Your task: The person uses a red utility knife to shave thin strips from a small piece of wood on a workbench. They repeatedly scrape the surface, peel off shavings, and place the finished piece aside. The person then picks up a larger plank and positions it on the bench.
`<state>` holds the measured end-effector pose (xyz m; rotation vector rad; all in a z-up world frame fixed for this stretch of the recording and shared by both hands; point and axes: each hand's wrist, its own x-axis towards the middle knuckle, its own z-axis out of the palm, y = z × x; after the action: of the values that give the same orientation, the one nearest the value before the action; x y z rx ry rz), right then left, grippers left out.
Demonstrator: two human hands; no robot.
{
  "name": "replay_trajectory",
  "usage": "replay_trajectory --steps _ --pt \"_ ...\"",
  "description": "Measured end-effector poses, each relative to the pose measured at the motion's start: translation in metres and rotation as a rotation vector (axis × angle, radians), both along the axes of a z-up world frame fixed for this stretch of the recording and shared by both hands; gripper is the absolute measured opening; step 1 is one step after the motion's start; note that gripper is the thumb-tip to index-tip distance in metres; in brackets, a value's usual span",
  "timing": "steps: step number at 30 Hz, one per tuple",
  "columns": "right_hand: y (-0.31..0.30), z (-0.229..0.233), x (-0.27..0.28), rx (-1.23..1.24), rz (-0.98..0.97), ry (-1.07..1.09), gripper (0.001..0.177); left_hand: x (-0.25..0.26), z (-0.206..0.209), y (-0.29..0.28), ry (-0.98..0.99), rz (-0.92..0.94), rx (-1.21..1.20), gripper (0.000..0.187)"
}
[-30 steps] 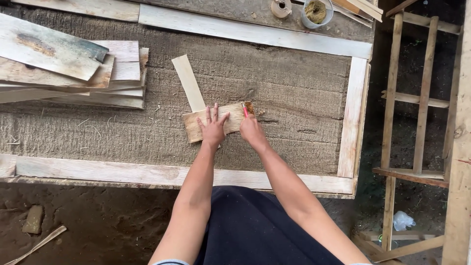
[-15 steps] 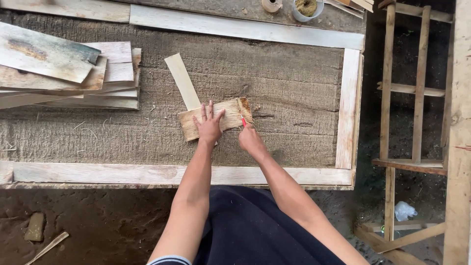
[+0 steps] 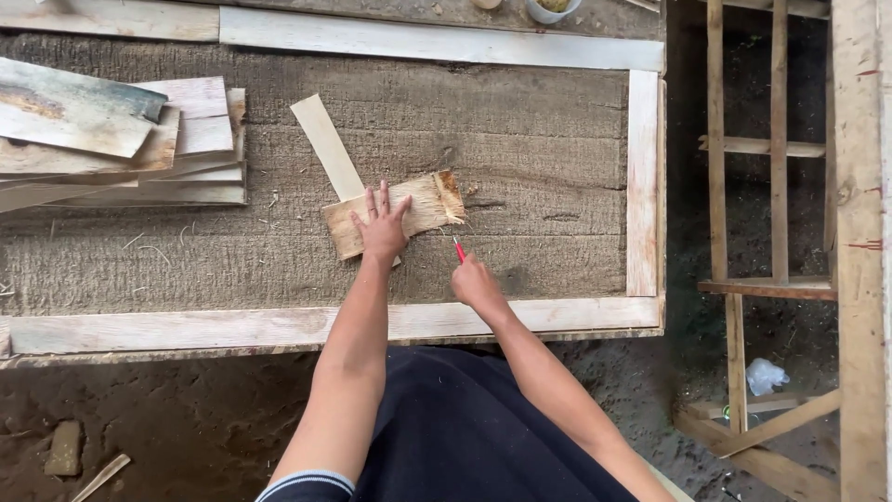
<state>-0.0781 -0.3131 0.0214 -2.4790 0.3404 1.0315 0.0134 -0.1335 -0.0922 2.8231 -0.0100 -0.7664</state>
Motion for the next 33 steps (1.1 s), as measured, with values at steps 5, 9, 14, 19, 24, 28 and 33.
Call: replay_trajectory --steps 5,9,14,19,24,28,33 --pt "0.015 0.047 0.021 0.057 -0.037 -0.091 0.040 -0.002 0.008 -0.002 0.013 0.003 0.005 0.089" --pt "0.021 0.037 0.052 0.031 -0.022 -0.126 0.043 -0.001 0.017 -0.002 0.024 0.005 0.008 0.088" --pt "0.036 0.052 0.074 0.017 0.026 -0.128 0.045 0.002 0.009 -0.002 0.047 0.017 0.003 0.090" --pt "0.041 0.035 0.092 0.015 0.044 -0.096 0.046 0.002 0.009 -0.003 0.061 0.038 -0.004 0.088" --pt "0.040 0.019 0.099 0.003 0.051 -0.121 0.041 0.001 0.015 -0.003 0.048 0.039 -0.018 0.087" --pt "0.041 0.028 0.099 0.015 0.058 -0.130 0.038 0.000 0.017 -0.003 0.038 0.043 -0.030 0.086" --pt "0.039 0.018 0.101 0.016 0.046 -0.133 0.039 -0.001 0.017 -0.003 0.029 0.050 -0.034 0.087"
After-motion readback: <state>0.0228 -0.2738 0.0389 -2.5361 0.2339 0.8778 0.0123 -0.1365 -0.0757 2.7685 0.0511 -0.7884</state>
